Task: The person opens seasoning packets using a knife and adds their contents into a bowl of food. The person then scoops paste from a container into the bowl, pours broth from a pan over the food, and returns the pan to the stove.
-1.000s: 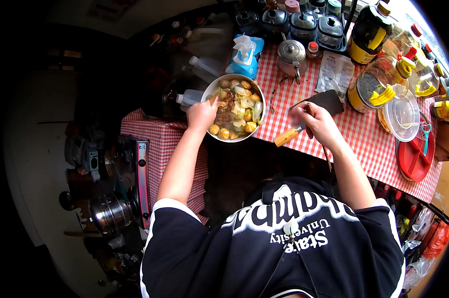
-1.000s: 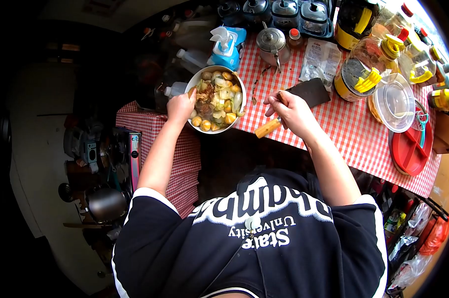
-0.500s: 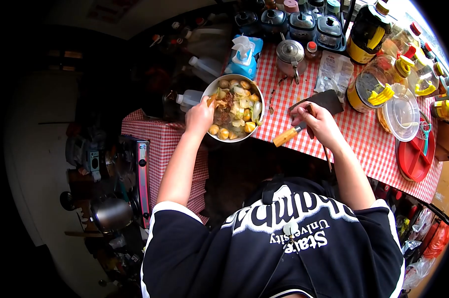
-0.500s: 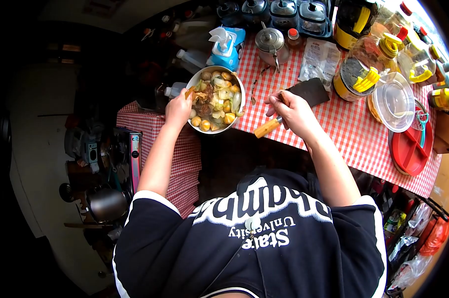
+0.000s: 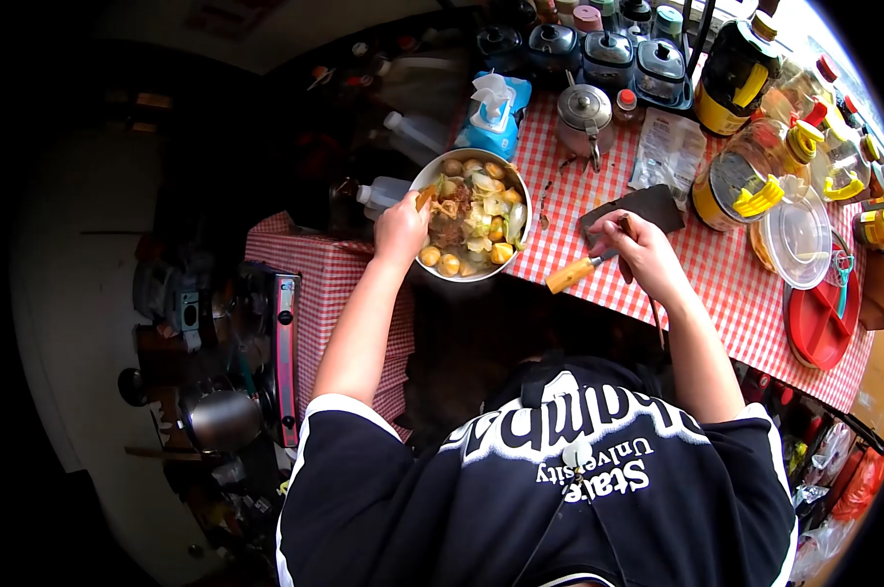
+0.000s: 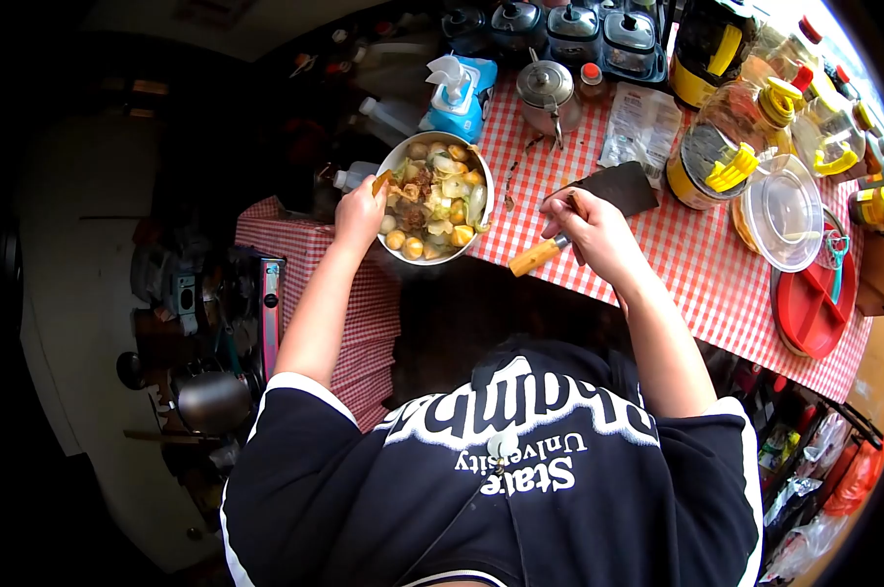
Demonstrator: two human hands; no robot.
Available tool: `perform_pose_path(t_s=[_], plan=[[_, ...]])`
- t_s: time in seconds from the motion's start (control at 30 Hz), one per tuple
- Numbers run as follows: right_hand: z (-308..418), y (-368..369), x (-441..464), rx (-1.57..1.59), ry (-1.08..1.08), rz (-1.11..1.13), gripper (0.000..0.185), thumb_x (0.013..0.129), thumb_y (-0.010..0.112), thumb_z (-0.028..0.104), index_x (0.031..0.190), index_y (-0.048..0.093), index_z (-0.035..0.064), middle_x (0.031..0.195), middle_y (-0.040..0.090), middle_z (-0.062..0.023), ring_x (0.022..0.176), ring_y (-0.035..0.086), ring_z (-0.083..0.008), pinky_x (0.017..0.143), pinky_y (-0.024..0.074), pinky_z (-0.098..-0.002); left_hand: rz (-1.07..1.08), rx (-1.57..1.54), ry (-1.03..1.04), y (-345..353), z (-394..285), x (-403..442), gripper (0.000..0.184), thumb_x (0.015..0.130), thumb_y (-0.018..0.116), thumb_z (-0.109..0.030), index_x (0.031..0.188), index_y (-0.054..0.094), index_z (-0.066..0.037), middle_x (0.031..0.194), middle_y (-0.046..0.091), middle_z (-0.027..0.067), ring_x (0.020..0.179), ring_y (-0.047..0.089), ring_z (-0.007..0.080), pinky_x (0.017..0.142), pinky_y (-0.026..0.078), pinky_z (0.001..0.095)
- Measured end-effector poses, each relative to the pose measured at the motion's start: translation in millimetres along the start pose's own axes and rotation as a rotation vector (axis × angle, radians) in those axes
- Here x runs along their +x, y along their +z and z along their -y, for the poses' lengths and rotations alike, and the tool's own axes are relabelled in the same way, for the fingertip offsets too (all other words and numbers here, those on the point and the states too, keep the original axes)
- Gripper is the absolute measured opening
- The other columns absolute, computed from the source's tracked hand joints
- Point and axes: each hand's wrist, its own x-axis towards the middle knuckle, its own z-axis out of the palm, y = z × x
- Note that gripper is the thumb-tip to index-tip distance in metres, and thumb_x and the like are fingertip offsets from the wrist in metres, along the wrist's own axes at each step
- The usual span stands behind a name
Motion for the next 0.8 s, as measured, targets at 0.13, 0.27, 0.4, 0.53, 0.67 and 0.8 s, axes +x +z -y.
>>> perform_pose_path(t_s=[0.13, 0.27, 0.4, 0.53, 0.67, 0.8], plan=[[-1.7, 0.0, -2.4, 0.009, 0.007, -0.007, 0.023, 0.095, 0.044, 0.021, 0.1, 0.057, 0.0026, 0.073, 0.062, -0.0028, 0.045, 0.041, -0.0016, 0.039, 0.0321, -0.016, -0.068, -0.125, -0.057, 4.3, 1.8, 2.6, 0.027, 0.086, 0.053, -0.032, 0.091, 0.063, -0.006, 0.072, 0.062, 0.0198, 0.07, 0.06, 0.039, 0.062, 0.047, 0.0468], [-4.4, -1.8, -2.8, 0.023, 0.003, -0.011, 0.022, 0.095, 0.044, 0.021, 0.1, 0.057, 0.0028, 0.074, 0.063, -0.0037, 0.045, 0.041, -0.0016, 0.04, 0.0325, -0.0158, -0.103, -0.187, -0.06, 5.7, 0.3, 4.3, 0.03, 0.088, 0.051, -0.032, 0.084, 0.064, -0.005, 0.069, 0.061, 0.0201, 0.069, 0.06, 0.039, 0.061, 0.047, 0.0468], [-3.4, -2.4, -3.5, 0.018, 0.013, -0.012, 0.022, 0.095, 0.044, 0.021, 0.099, 0.057, 0.0029, 0.074, 0.064, -0.0048, 0.046, 0.042, -0.0018, 0.04, 0.0328, -0.0159, -0.12, -0.155, -0.014, 11.6, 2.2, 5.9, 0.029, 0.088, 0.051, -0.029, 0.08, 0.064, -0.005, 0.067, 0.06, 0.0201, 0.066, 0.059, 0.0389, 0.059, 0.047, 0.0468], [-3.6, -3.6, -3.7, 0.008, 0.007, -0.021, 0.022, 0.095, 0.044, 0.02, 0.099, 0.057, 0.003, 0.074, 0.064, -0.005, 0.046, 0.043, -0.0019, 0.04, 0.033, -0.016, -0.133, -0.117, 0.047, 13.5, 6.1, 7.2, 0.026, 0.086, 0.052, -0.026, 0.076, 0.063, -0.004, 0.065, 0.06, 0.0193, 0.063, 0.059, 0.0387, 0.057, 0.048, 0.0464], [-6.5, -5.5, -2.4, 0.024, 0.007, -0.025, 0.022, 0.095, 0.044, 0.02, 0.099, 0.057, 0.003, 0.074, 0.064, -0.0048, 0.046, 0.043, -0.0019, 0.04, 0.0331, -0.0158, -0.125, -0.071, 0.114, 14.8, 9.7, 11.5, 0.023, 0.084, 0.054, -0.024, 0.077, 0.063, -0.004, 0.065, 0.06, 0.0191, 0.063, 0.059, 0.0383, 0.057, 0.048, 0.0458], [-5.5, -4.8, -4.0, 0.023, -0.005, -0.033, 0.022, 0.095, 0.044, 0.021, 0.098, 0.057, 0.0027, 0.075, 0.064, -0.0048, 0.047, 0.043, -0.0019, 0.04, 0.0325, -0.0157, -0.121, -0.203, 0.01, 4.9, -6.9, 9.8, 0.031, 0.088, 0.049, -0.031, 0.084, 0.062, -0.003, 0.071, 0.061, 0.0214, 0.071, 0.059, 0.0396, 0.063, 0.047, 0.046]])
